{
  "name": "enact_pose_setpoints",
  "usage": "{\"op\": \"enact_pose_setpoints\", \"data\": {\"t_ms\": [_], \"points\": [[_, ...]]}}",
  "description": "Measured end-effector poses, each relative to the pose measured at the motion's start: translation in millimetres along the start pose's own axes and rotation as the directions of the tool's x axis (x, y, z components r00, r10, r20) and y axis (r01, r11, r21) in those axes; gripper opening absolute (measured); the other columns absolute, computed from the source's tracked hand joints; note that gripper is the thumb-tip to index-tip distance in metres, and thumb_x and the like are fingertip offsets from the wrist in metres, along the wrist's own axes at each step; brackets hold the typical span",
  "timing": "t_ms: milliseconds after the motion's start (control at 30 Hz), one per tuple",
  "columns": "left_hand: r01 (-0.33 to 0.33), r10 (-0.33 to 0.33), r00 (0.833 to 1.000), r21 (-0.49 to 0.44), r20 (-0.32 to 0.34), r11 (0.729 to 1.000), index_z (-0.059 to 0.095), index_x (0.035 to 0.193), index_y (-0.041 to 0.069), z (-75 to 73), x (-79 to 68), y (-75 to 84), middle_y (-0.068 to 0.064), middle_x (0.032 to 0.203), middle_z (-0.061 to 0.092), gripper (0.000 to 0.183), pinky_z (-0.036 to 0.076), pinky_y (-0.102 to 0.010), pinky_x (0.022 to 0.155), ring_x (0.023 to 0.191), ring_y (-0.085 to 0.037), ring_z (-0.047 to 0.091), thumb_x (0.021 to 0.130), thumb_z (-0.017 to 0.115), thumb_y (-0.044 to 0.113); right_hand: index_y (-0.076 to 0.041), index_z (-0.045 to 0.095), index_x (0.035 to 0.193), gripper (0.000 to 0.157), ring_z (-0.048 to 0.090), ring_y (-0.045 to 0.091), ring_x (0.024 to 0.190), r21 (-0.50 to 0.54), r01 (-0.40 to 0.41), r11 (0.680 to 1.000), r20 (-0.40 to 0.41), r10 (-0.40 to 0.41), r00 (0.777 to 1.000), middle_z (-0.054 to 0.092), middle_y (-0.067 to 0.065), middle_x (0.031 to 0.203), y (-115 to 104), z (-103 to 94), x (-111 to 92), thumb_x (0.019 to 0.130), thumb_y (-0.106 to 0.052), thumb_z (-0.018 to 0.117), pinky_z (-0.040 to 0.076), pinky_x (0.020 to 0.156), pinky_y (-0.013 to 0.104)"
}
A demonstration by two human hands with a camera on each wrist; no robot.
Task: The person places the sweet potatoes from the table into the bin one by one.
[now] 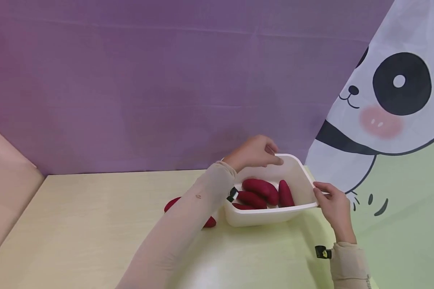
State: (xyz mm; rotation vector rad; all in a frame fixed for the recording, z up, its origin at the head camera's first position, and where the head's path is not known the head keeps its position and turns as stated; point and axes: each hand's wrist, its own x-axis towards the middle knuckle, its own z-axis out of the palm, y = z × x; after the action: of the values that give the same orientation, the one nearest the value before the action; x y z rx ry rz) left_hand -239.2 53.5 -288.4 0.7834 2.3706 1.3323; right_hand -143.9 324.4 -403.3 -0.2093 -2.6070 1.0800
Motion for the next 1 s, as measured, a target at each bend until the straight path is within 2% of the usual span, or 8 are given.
{"op": "enact_pose_setpoints", "data": {"t_ms": [67, 167, 367, 667, 800, 1000], "points": [[-0.027, 0.027, 0.999, 0.046, -0.016, 0.999, 0.067, 0.121, 0.002, -6.2, -10.8, -0.2, -0.007, 0.108, 0.071, 0.04, 0.053, -0.02, 0.074, 0.09, -0.014, 0.068, 0.088, 0.077, 0.021, 0.003, 0.066, 0.124, 0.032, 0.07, 0.021, 0.083, -0.007, 0.001, 1.0, 0.0, -0.001, 1.0, 0.067, 0.028, 0.114, 0, 0.0, 1, 0.102, -0.018, 0.059, 0.053, 0.06, 0.016], [-0.052, 0.056, 0.998, 0.093, -0.042, 0.994, 0.068, 0.122, 0.005, -14.9, -29.1, -6.1, -0.005, 0.109, 0.072, 0.04, 0.05, -0.019, 0.082, 0.1, -0.013, 0.066, 0.088, 0.077, 0.024, 0.003, 0.066, 0.125, 0.032, 0.069, 0.013, 0.081, -0.014, 0.006, 1.0, -0.002, -0.006, 1.0, 0.067, 0.027, 0.113, 0, -0.3, 2, 0.102, -0.018, 0.059, 0.054, 0.06, 0.017], [-0.08, 0.082, 0.994, 0.039, -0.076, 0.996, 0.067, 0.122, 0.003, -28.0, -70.2, -30.2, -0.006, 0.11, 0.071, 0.039, 0.052, -0.026, 0.088, 0.098, -0.017, 0.07, 0.089, 0.077, 0.022, 0.003, 0.066, 0.124, 0.033, 0.064, 0.001, 0.077, -0.017, -0.001, 1.0, -0.003, 0.001, 1.0, 0.067, 0.027, 0.113, -1, -2.3, -1, 0.102, -0.021, 0.06, 0.053, 0.059, 0.016], [-0.031, 0.031, 0.983, 0.0, -0.182, 1.0, 0.069, 0.121, 0.011, -34.1, -127.6, -73.8, -0.001, 0.113, 0.069, 0.036, 0.054, -0.033, 0.086, 0.098, -0.016, 0.068, 0.089, 0.077, 0.025, 0.002, 0.066, 0.124, 0.033, 0.06, -0.007, 0.073, -0.021, -0.018, 1.0, -0.009, 0.018, 1.0, 0.068, 0.026, 0.112, -1, -3.2, -3, 0.102, -0.021, 0.059, 0.052, 0.06, 0.016], [-0.002, 0.001, 0.974, -0.004, -0.226, 1.0, 0.069, 0.119, 0.014, -32.9, -146.3, -97.3, 0.001, 0.11, 0.069, 0.033, 0.054, -0.035, 0.086, 0.097, -0.015, 0.068, 0.089, 0.077, 0.026, 0.002, 0.066, 0.124, 0.032, 0.061, -0.004, 0.072, -0.015, -0.024, 1.0, -0.007, 0.023, 1.0, 0.068, 0.026, 0.111, -2, -2.0, -3, 0.102, -0.02, 0.059, 0.053, 0.059, 0.017], [0.053, -0.062, 0.966, -0.04, -0.249, 0.998, 0.069, 0.118, 0.014, -27.2, -170.8, -137.9, 0.003, 0.109, 0.068, 0.031, 0.054, -0.038, 0.086, 0.097, -0.015, 0.069, 0.09, 0.075, 0.026, 0.004, 0.066, 0.122, 0.032, 0.06, -0.005, 0.071, -0.006, -0.025, 1.0, -0.006, 0.025, 1.0, 0.068, 0.028, 0.109, -3, 0.2, -3, 0.101, -0.019, 0.059, 0.052, 0.058, 0.017]]}}
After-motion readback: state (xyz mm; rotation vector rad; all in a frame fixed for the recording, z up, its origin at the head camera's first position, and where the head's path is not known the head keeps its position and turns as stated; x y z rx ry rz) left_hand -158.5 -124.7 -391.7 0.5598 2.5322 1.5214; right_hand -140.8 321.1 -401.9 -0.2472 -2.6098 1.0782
